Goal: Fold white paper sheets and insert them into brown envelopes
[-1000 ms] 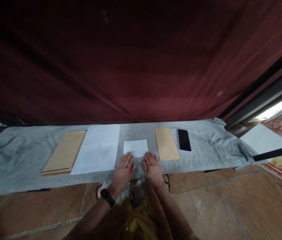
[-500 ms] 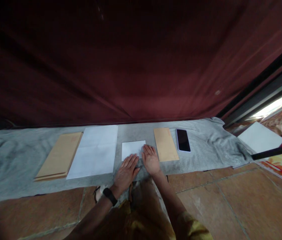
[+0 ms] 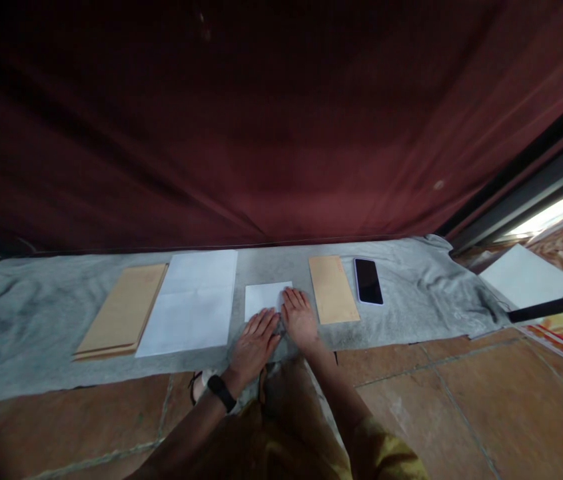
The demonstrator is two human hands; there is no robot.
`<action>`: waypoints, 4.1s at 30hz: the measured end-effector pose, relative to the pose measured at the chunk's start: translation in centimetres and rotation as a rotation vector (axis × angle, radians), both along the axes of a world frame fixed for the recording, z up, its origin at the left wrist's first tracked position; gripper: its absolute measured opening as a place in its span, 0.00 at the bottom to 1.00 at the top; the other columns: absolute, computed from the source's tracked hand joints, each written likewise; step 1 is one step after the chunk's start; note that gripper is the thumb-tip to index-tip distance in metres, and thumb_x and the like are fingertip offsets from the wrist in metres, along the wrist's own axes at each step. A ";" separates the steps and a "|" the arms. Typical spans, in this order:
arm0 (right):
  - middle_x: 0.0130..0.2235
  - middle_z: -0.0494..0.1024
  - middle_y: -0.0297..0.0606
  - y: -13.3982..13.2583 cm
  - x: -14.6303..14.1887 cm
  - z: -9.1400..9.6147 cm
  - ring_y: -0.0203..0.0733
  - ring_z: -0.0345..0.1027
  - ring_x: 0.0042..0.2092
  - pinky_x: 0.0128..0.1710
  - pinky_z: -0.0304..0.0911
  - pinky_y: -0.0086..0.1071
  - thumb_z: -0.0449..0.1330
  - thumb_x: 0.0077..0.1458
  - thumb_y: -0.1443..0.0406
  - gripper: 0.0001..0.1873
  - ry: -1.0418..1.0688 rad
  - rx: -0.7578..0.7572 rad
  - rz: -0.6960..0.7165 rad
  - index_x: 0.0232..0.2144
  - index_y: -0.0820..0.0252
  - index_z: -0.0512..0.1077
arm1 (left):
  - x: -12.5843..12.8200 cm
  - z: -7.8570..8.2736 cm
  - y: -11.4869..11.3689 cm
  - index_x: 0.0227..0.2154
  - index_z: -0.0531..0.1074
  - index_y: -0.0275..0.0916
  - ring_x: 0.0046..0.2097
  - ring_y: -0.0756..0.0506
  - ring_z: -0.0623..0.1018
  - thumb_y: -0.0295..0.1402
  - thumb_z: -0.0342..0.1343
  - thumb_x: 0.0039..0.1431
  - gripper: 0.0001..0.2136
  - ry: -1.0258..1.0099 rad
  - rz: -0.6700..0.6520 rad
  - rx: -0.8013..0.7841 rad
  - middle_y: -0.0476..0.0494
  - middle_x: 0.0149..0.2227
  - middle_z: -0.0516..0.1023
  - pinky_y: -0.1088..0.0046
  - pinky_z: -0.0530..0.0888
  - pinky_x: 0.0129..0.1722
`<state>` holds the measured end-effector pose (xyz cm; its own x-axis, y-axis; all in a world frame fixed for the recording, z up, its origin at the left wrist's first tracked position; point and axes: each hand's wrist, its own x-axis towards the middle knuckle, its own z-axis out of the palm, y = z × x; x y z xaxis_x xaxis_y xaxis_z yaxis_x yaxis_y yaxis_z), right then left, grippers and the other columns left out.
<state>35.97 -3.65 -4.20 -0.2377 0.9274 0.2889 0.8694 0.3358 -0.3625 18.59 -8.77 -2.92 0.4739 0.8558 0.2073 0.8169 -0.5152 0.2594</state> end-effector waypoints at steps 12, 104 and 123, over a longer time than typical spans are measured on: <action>0.65 0.67 0.45 -2.4 -0.2 -0.4 0.49 0.57 0.67 0.67 0.51 0.49 0.49 0.68 0.63 0.23 -0.014 -0.003 -0.056 0.63 0.60 0.66 | 0.4 -1.0 1.4 0.66 0.57 0.26 0.71 0.36 0.57 0.38 0.43 0.69 0.27 -0.004 0.261 0.024 0.27 0.68 0.59 0.53 0.60 0.67; 0.24 0.72 0.28 -3.0 0.3 -0.8 0.38 0.67 0.24 0.23 0.65 0.31 0.61 0.48 0.53 0.25 1.136 -0.298 -0.432 0.46 0.60 0.71 | -2.5 2.0 4.4 0.41 0.76 0.34 0.38 0.40 0.83 0.36 0.63 0.52 0.15 -1.334 0.525 -0.842 0.39 0.34 0.84 0.63 0.79 0.38; 0.25 0.74 0.32 -3.2 0.2 -1.1 0.41 0.72 0.25 0.25 0.72 0.34 0.52 0.53 0.60 0.16 0.940 -0.216 -0.419 0.42 0.60 0.70 | 0.1 -0.1 -2.6 0.65 0.61 0.40 0.69 0.37 0.59 0.34 0.47 0.69 0.23 -0.177 0.087 0.032 0.36 0.68 0.63 0.49 0.63 0.65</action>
<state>36.19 -6.83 -5.32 0.3480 0.9374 0.0096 0.2384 -0.0786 -0.9680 18.68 -11.36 -2.98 0.3519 0.8837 0.3087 0.8018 -0.4547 0.3877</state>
